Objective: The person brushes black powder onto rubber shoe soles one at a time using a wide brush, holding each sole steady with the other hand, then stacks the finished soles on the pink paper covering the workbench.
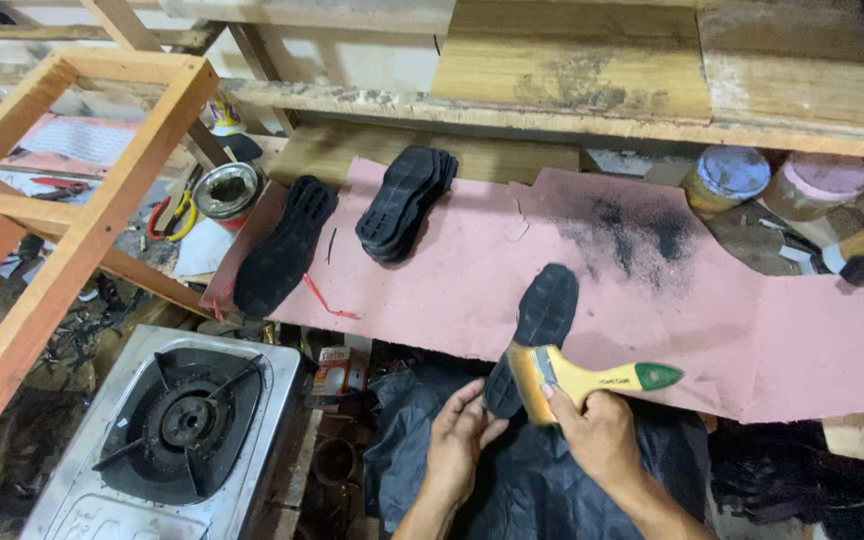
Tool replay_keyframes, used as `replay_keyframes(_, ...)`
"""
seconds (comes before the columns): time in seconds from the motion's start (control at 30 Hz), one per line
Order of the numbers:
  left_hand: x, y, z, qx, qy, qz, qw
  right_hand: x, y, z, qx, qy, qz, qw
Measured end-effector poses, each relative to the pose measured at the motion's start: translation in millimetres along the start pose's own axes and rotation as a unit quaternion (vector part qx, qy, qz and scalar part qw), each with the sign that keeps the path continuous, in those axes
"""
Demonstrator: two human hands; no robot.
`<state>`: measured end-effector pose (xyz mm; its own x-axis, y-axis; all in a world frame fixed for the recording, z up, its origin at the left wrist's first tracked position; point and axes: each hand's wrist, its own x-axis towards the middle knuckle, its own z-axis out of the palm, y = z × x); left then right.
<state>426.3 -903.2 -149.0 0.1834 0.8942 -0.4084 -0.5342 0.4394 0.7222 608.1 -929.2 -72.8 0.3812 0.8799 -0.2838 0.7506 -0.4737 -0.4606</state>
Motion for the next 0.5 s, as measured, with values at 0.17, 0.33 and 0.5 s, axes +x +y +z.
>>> replay_keyframes(0.17,-3.4,7.6,1.0,-0.008,-0.031,0.011,0.999,-2.8,6.5,7.3,0.186,0.049,-0.337,0.922)
replay_keyframes(0.33,-5.2,5.0,-2.5,-0.032,-0.05,-0.01,0.998,-3.8,7.0,16.7,0.135,0.097,-0.159,0.973)
replay_keyframes(0.5,-8.1,2.4,-5.9,-0.035,-0.043,-0.003,0.998,-5.9,3.6,19.0,0.195,-0.036,-0.231,0.953)
